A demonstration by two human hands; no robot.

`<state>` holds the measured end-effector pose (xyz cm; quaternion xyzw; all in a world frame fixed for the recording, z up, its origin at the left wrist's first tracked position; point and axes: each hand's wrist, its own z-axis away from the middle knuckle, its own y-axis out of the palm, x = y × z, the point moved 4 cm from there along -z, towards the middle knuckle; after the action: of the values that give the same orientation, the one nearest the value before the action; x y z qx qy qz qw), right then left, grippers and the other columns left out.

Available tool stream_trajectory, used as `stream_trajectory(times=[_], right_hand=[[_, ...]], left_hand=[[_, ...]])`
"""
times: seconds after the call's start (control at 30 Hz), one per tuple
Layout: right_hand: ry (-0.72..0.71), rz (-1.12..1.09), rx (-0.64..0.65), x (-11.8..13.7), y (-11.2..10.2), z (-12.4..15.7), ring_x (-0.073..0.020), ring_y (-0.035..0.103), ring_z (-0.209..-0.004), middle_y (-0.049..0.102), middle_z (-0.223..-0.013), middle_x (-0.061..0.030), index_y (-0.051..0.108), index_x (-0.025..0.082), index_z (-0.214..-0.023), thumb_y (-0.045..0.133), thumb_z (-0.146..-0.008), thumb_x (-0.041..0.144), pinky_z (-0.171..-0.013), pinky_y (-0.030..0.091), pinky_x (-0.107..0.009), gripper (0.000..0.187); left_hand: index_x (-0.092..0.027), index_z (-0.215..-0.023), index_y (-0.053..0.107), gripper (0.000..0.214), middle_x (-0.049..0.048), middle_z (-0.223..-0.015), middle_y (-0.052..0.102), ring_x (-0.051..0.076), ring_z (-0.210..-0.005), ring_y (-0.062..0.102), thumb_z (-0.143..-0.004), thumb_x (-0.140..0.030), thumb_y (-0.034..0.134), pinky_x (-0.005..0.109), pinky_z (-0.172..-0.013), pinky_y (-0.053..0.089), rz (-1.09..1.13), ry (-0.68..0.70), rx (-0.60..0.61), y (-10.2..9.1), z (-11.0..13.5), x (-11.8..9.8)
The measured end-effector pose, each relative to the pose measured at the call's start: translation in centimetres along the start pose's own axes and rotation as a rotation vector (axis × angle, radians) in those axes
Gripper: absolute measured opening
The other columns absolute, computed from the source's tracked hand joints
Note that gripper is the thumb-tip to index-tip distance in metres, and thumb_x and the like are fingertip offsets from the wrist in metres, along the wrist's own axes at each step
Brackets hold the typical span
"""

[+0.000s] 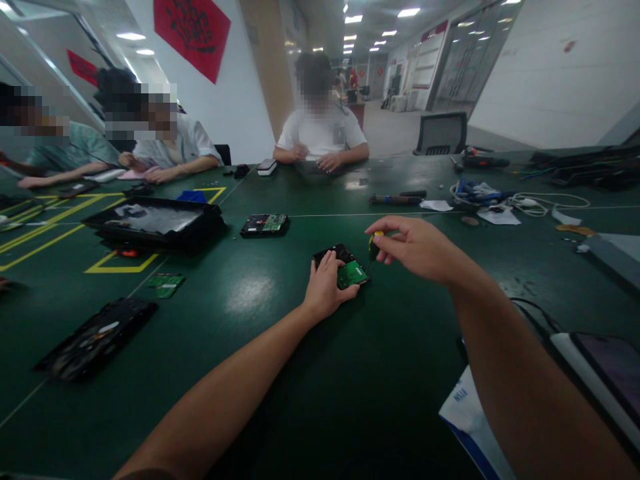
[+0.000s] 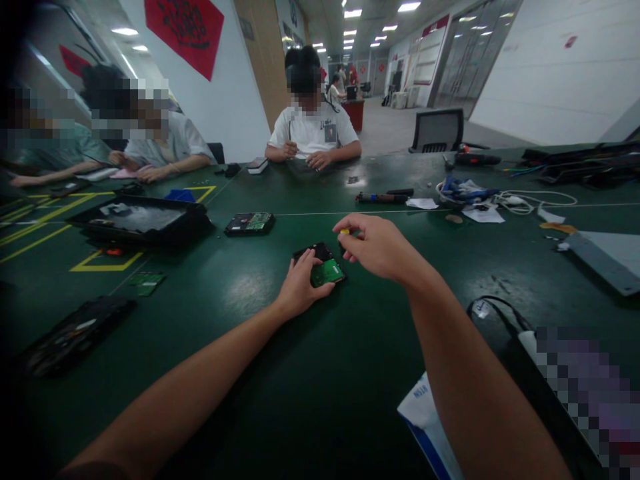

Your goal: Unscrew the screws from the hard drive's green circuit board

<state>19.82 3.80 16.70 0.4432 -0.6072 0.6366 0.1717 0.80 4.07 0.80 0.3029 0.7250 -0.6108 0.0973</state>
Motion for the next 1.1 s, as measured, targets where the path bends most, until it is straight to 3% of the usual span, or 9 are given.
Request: stream_trajectory(times=[0.27, 0.37, 0.6, 1.1], right_hand=[[-0.15, 0.17, -0.022, 0.21, -0.37, -0.01, -0.0204, 0.068, -0.082, 0.079, -0.097, -0.0046, 0.079, 0.023, -0.107, 0.063, -0.097, 0.041, -0.073, 0.05, -0.034, 0.026], [-0.137, 0.147, -0.049, 0.0, -0.44, -0.04, -0.0216, 0.069, -0.087, 0.079, -0.103, -0.0056, 0.078, 0.023, -0.113, 0.065, -0.096, 0.039, -0.076, 0.051, -0.034, 0.026], [-0.096, 0.148, -0.087, -0.35, -0.39, -0.12, -0.0217, 0.069, -0.084, 0.079, -0.097, -0.0062, 0.076, 0.022, -0.102, 0.064, -0.097, 0.041, -0.074, 0.051, -0.034, 0.023], [-0.071, 0.115, -0.059, -0.31, -0.34, -0.08, -0.019, 0.068, -0.074, 0.077, -0.09, -0.0052, 0.074, 0.022, -0.098, 0.065, -0.096, 0.048, -0.065, 0.052, -0.031, 0.027]], left_hand=[[-0.018, -0.132, 0.058, 0.059, 0.0207, -0.168, 0.038, 0.033, -0.162, 0.026, -0.085, -0.047, 0.078, 0.062, -0.131, 0.013, -0.001, -0.002, -0.004, -0.07, 0.01, -0.14], [-0.017, -0.132, 0.058, 0.058, 0.0212, -0.167, 0.039, 0.033, -0.162, 0.026, -0.085, -0.046, 0.078, 0.062, -0.132, 0.013, -0.002, -0.003, -0.007, -0.16, 0.04, -0.3], [-0.018, -0.133, 0.057, 0.059, 0.0207, -0.168, 0.038, 0.033, -0.162, 0.026, -0.086, -0.047, 0.078, 0.062, -0.132, 0.012, 0.0, -0.008, 0.005, -0.19, 0.03, -0.28], [-0.02, -0.132, 0.058, 0.058, 0.0198, -0.168, 0.038, 0.034, -0.162, 0.025, -0.085, -0.048, 0.079, 0.064, -0.131, 0.013, 0.002, -0.007, -0.001, -0.12, -0.01, -0.27]])
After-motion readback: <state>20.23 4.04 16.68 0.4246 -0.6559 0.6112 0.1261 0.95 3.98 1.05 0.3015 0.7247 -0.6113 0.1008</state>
